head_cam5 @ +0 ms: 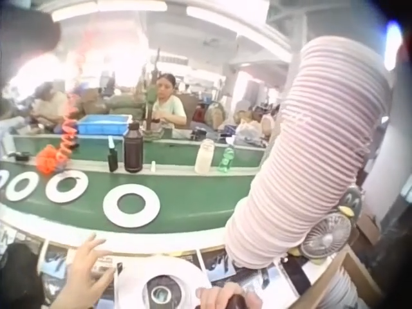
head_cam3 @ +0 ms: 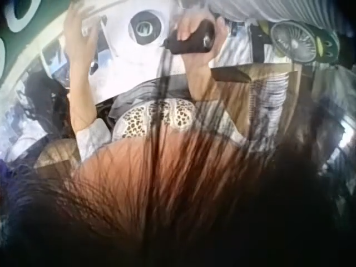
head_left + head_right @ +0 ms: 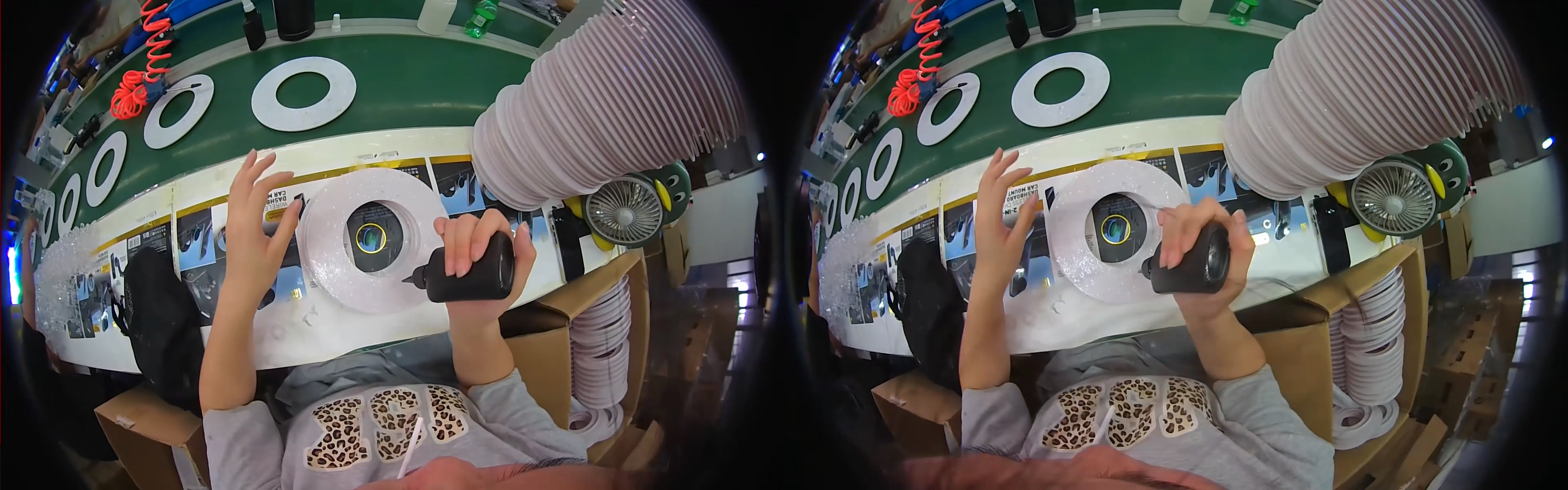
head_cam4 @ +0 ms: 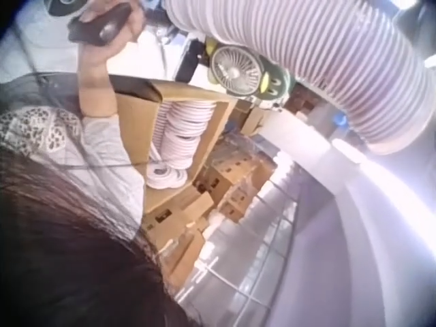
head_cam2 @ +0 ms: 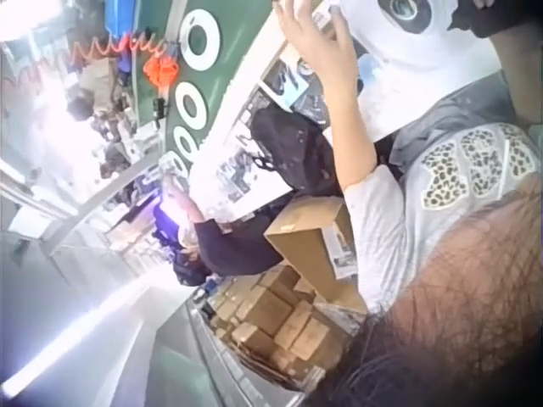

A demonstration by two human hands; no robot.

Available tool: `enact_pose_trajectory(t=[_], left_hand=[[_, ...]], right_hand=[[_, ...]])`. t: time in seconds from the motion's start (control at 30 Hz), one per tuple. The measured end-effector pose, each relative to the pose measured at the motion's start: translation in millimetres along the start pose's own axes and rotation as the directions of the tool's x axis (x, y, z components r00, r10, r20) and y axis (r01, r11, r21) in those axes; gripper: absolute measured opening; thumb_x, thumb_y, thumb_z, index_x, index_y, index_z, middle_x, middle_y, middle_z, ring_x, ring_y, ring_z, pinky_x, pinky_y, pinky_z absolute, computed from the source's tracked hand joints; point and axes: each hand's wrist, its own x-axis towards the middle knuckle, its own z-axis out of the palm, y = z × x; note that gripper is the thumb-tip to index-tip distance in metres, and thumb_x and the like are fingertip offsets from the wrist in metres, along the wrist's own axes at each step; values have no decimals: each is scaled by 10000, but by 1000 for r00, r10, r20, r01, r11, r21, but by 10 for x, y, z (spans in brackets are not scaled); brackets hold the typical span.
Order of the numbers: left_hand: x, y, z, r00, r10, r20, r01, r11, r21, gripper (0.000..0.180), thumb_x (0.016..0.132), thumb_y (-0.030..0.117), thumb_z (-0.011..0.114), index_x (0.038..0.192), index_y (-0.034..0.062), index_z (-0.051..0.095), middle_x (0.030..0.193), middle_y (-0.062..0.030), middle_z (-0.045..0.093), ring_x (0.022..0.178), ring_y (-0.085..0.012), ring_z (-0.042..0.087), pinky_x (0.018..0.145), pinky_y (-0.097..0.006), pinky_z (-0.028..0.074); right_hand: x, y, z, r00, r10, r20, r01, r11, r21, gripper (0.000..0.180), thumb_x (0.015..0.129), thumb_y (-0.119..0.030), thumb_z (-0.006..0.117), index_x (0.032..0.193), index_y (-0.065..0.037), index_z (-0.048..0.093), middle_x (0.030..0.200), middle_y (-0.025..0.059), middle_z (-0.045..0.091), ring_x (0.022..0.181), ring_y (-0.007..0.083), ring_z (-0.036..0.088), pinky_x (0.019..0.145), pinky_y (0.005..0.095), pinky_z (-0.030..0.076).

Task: Applying adhesive to circular fixture parts and assembling them on a production line.

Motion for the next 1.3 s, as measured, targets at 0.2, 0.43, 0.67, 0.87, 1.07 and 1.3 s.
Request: enact_pose_trajectory(t=[0.2,0.43,0.67,0.87,1.07,1.3], left_hand=[[-34,-239,101,1000,2,-18,-1,998,63,259,830,87,652,1082,57,601,1291,-139,512,1299,-344,405,1013,-417,386],[-46,-291,102,1000,-17,-24,18,998,54,249,834,93,650,1075,56,602,1277,-135,522,1288,-336,420,994,-415,405],[-61,-288,81,999,20,-35,-17,995,95,266,818,93,664,1072,48,598,1265,-151,531,1270,-356,432,1022,-428,373],[-83,-284,127,1000,11,-21,-9,998,55,286,810,99,668,1083,47,599,1264,-140,528,1270,-360,424,1016,-443,374],[-50,-286,110,1000,14,-20,-12,997,76,277,813,92,668,1076,43,597,1264,-148,530,1269,-357,428,1024,-434,369],[-57,-284,105,1000,-11,-13,12,997,76,255,834,86,653,1079,44,596,1267,-141,534,1270,-338,441,1004,-417,396]], right_hand=[[-47,65,61,999,27,25,-25,995,-97,462,969,-395,247,660,-105,429,531,32,463,495,148,418,810,339,324],[-56,134,67,998,26,52,-18,989,-150,465,966,-397,248,652,-110,436,527,29,465,489,142,419,795,338,318],[-63,138,67,999,16,42,-12,996,-84,464,969,-396,263,657,-102,442,529,32,464,486,149,420,791,339,322],[-88,127,46,999,27,42,-22,993,-117,452,968,-381,256,664,-102,441,529,26,455,487,134,413,803,330,320],[-74,103,51,1000,22,15,-20,991,-129,469,973,-398,253,673,-89,439,548,41,461,525,152,438,838,349,323],[-159,-11,30,999,-6,53,11,995,-100,469,967,-402,257,664,-98,447,541,28,473,486,141,419,784,336,314]])
